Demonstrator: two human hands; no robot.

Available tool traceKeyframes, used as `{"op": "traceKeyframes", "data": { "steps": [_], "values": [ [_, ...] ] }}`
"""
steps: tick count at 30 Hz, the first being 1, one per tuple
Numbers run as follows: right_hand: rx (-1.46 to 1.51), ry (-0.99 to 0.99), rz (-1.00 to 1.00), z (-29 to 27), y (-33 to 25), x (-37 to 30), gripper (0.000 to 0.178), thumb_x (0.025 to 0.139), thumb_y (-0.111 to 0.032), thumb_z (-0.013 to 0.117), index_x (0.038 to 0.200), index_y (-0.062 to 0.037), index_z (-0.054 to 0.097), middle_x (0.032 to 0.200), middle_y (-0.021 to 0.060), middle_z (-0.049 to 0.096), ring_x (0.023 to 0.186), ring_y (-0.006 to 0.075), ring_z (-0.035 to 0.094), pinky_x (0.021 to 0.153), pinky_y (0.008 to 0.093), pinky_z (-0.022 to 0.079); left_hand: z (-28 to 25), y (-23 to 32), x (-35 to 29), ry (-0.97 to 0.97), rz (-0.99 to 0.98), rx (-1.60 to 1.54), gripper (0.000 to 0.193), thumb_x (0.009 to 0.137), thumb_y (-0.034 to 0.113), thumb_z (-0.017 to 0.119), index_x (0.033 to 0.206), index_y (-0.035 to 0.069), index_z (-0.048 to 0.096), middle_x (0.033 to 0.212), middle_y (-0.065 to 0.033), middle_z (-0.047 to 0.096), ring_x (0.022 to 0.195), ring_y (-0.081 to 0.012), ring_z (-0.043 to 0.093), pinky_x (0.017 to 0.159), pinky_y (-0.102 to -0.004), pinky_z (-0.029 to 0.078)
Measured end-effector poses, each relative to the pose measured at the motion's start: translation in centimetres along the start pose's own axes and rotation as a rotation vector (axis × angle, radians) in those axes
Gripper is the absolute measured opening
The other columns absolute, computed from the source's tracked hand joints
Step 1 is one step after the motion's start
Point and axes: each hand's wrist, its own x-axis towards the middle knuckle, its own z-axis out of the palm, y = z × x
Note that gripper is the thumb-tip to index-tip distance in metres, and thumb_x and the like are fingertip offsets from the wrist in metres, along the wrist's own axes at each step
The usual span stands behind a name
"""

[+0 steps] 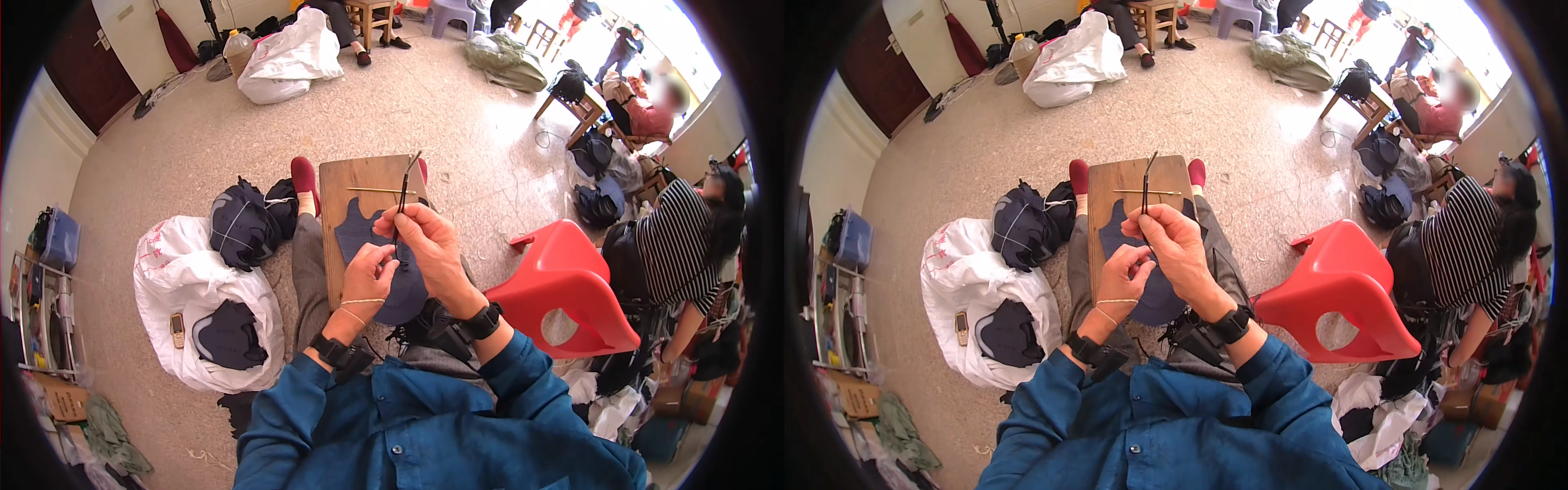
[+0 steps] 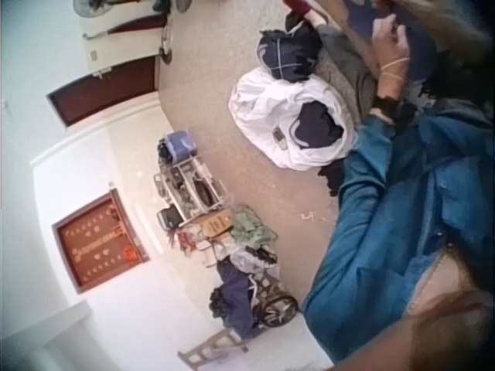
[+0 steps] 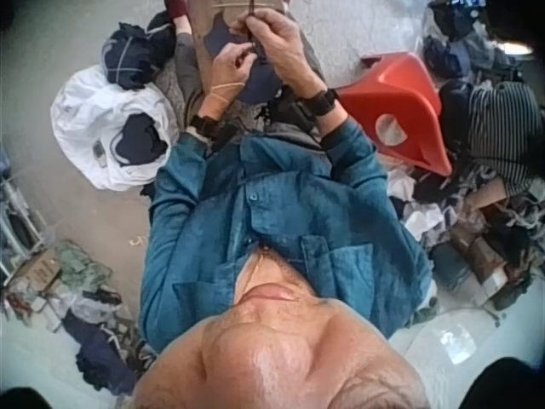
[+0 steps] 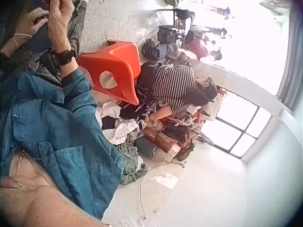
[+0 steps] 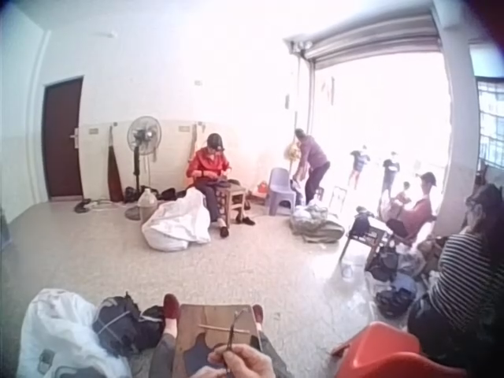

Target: Lacing a flat shoe upper component by hand.

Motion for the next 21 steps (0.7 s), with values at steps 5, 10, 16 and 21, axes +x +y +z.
{"op": "traceKeyframes", "data": {
  "steps": [5, 10, 16, 21],
  "values": [
    [0.047, 0.008, 0.078, 0.5, 0.1, -0.6, 0.020, 0.106, -0.014, 0.057, 0.113, 0.0016, 0.066, 0.104, 0.0091, 0.072, 0.100, 0.0168, 0.068, 0.093, 0.0316, 0.054, 1.0, 0.1, 0.3, 0.033, -0.020, 0.016, 0.012, 0.089, 0.002, 0.073, 0.099, 0.000, 0.069, 0.084, -0.0028, 0.058, 0.067, -0.0091, 0.053, 0.061, -0.0246, 0.044],
    [-0.017, 0.085, -0.062, -1.0, 0.6, 0.1, 0.018, 0.105, -0.013, 0.057, 0.109, 0.0023, 0.067, 0.101, 0.0071, 0.072, 0.095, 0.0125, 0.066, 0.089, 0.0271, 0.053, -0.1, -0.8, -0.2, 0.087, -0.074, -0.045, 0.008, 0.088, 0.007, 0.076, 0.093, 0.002, 0.072, 0.082, -0.0043, 0.059, 0.062, -0.0104, 0.052, 0.057, -0.0262, 0.044],
    [0.184, 0.255, 0.082, -3.0, 1.8, 0.2, 0.014, 0.104, -0.015, 0.059, 0.108, -0.0028, 0.066, 0.101, 0.0090, 0.072, 0.093, 0.0157, 0.070, 0.085, 0.0287, 0.055, -1.0, -2.6, -0.4, 0.114, -0.222, -0.235, 0.012, 0.094, 0.011, 0.074, 0.092, 0.000, 0.071, 0.083, 0.0011, 0.062, 0.063, -0.0048, 0.055, 0.058, -0.0220, 0.046],
    [0.181, 0.411, 0.208, -5.5, 3.7, 0.0, 0.016, 0.101, -0.021, 0.065, 0.102, -0.0047, 0.068, 0.090, 0.0046, 0.071, 0.069, 0.0099, 0.064, 0.066, 0.0249, 0.053, -1.5, 0.1, 0.2, -0.027, -0.366, -0.502, 0.013, 0.099, 0.012, 0.068, 0.105, 0.000, 0.068, 0.088, -0.0046, 0.071, 0.066, -0.0067, 0.062, 0.060, -0.0223, 0.053]
  ]
}}
